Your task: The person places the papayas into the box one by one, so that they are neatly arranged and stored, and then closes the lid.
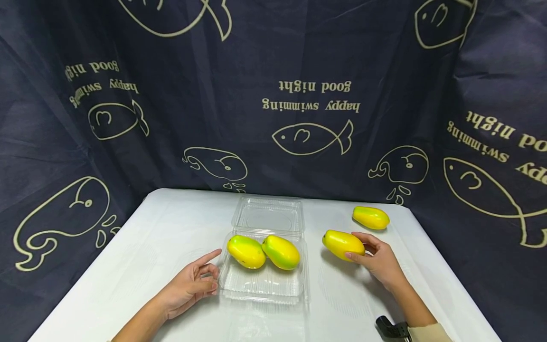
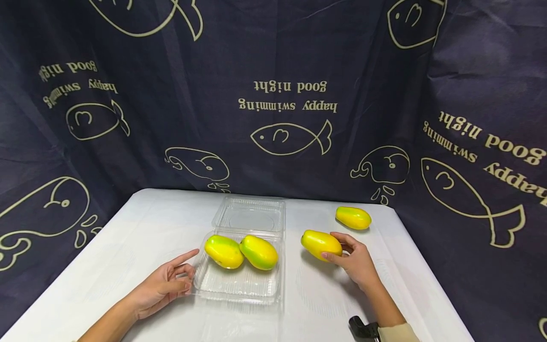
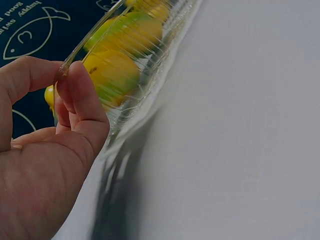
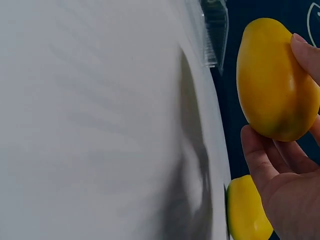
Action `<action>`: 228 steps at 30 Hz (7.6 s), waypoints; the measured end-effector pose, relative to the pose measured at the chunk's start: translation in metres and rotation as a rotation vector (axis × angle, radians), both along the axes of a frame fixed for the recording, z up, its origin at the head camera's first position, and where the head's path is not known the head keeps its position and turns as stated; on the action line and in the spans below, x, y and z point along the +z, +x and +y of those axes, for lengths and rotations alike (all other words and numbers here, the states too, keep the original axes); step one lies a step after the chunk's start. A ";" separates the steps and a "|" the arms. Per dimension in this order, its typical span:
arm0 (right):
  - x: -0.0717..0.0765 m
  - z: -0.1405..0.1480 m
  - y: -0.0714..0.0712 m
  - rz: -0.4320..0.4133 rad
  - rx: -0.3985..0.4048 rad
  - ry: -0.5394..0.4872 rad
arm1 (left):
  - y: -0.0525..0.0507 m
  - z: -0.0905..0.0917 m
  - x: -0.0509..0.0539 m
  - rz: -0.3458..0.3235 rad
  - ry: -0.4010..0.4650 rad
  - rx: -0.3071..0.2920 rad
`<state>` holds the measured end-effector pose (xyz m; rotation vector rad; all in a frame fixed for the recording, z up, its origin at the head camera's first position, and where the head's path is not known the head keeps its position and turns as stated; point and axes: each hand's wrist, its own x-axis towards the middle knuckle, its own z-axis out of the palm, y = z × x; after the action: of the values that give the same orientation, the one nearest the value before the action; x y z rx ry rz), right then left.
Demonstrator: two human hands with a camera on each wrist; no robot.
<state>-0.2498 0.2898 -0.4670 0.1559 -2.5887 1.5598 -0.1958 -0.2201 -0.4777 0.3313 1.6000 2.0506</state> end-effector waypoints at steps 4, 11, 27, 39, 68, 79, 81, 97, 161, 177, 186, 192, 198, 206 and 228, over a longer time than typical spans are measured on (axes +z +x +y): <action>0.003 -0.003 0.005 -0.002 -0.014 -0.010 | 0.000 0.000 0.000 0.001 -0.006 0.003; 0.008 -0.007 0.013 -0.016 -0.036 -0.034 | -0.001 0.000 -0.002 0.003 -0.004 0.002; 0.014 -0.019 0.033 0.000 -0.035 -0.137 | -0.001 0.000 -0.001 -0.004 0.002 -0.005; 0.016 -0.029 0.047 -0.012 0.001 -0.218 | 0.000 0.000 -0.001 -0.001 0.002 -0.001; 0.007 -0.052 0.062 0.017 0.138 -0.329 | 0.000 -0.001 0.000 0.006 0.004 -0.007; 0.010 -0.062 0.067 -0.044 0.110 -0.314 | -0.001 0.000 -0.001 0.018 0.026 -0.016; 0.011 -0.063 0.067 -0.047 0.116 -0.313 | -0.001 0.000 -0.001 0.011 0.021 -0.013; 0.012 -0.072 0.068 -0.049 0.189 -0.346 | 0.000 0.000 -0.002 0.029 0.053 -0.024; 0.015 -0.103 0.063 0.074 0.256 -0.213 | -0.002 0.000 -0.002 0.006 0.002 -0.010; 0.018 -0.112 0.062 0.087 0.278 -0.197 | -0.001 0.000 0.000 0.017 0.003 -0.013; 0.019 -0.118 0.061 0.086 0.292 -0.195 | -0.002 0.000 0.001 0.022 0.004 -0.011; 0.021 -0.121 0.061 0.096 0.306 -0.195 | -0.003 -0.001 0.000 0.011 -0.003 -0.006; 0.021 -0.125 0.060 0.101 0.317 -0.195 | -0.002 -0.003 0.002 0.025 0.011 -0.016; 0.022 -0.130 0.058 0.094 0.332 -0.199 | -0.001 -0.003 0.004 0.026 0.016 -0.019; 0.027 -0.153 0.055 0.089 0.357 -0.214 | -0.002 -0.006 0.000 0.042 0.054 -0.043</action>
<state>-0.1946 0.1370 -0.4403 0.6822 -2.4013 1.8793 -0.1979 -0.2256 -0.4779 0.4272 1.5505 2.0701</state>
